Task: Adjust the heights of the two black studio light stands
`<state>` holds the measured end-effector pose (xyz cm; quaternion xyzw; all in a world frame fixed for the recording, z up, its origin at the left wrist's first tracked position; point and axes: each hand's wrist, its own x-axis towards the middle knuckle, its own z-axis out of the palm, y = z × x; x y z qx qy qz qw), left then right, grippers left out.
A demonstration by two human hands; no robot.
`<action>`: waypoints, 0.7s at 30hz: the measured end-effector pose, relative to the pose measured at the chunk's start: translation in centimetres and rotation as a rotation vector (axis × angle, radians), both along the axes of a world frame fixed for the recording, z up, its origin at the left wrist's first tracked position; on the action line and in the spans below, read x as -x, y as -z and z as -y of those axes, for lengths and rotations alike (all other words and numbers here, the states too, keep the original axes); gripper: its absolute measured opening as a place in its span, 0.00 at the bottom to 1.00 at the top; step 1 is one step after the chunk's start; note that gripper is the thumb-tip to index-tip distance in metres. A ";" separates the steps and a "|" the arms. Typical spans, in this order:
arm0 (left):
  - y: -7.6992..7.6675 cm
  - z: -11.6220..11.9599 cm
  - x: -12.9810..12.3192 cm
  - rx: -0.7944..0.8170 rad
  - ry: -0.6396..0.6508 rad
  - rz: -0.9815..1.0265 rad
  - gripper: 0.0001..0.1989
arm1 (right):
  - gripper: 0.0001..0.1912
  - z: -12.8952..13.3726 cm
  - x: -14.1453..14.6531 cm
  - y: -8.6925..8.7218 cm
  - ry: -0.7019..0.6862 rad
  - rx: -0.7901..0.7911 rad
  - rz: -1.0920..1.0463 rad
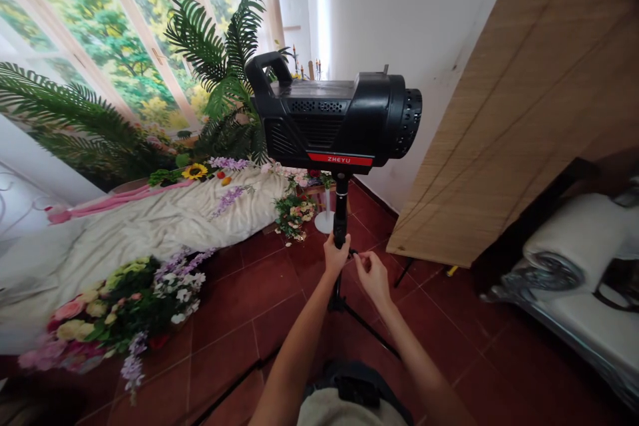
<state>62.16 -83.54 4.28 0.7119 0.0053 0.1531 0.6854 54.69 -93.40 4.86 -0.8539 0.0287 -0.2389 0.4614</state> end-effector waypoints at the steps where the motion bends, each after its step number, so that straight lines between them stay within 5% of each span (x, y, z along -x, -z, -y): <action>1: 0.0 0.0 0.0 0.000 -0.001 0.002 0.17 | 0.18 -0.1 0.0 0.0 0.002 -0.007 0.000; 5: -0.3 0.0 0.1 0.018 -0.016 -0.002 0.17 | 0.20 -0.9 -0.4 0.1 0.021 -0.155 -0.061; 8: -0.5 0.0 0.2 0.028 -0.015 -0.011 0.17 | 0.22 -1.7 -1.0 0.3 0.014 -0.474 -0.181; 11: -0.5 0.0 0.2 0.012 -0.002 -0.013 0.17 | 0.20 -1.9 -1.6 0.1 -0.100 -0.856 -0.342; 15: -0.2 0.0 0.1 -0.001 0.001 -0.003 0.16 | 0.16 -0.8 -2.1 -0.8 -0.341 -1.176 -0.578; 18: 0.2 0.0 0.0 0.005 -0.008 -0.006 0.16 | 0.15 -0.1 -1.9 -0.8 -0.424 -1.245 -0.660; 21: 0.5 0.0 -0.2 -0.004 0.003 0.009 0.15 | 0.14 -0.2 -1.3 -0.3 -0.265 -1.079 -0.537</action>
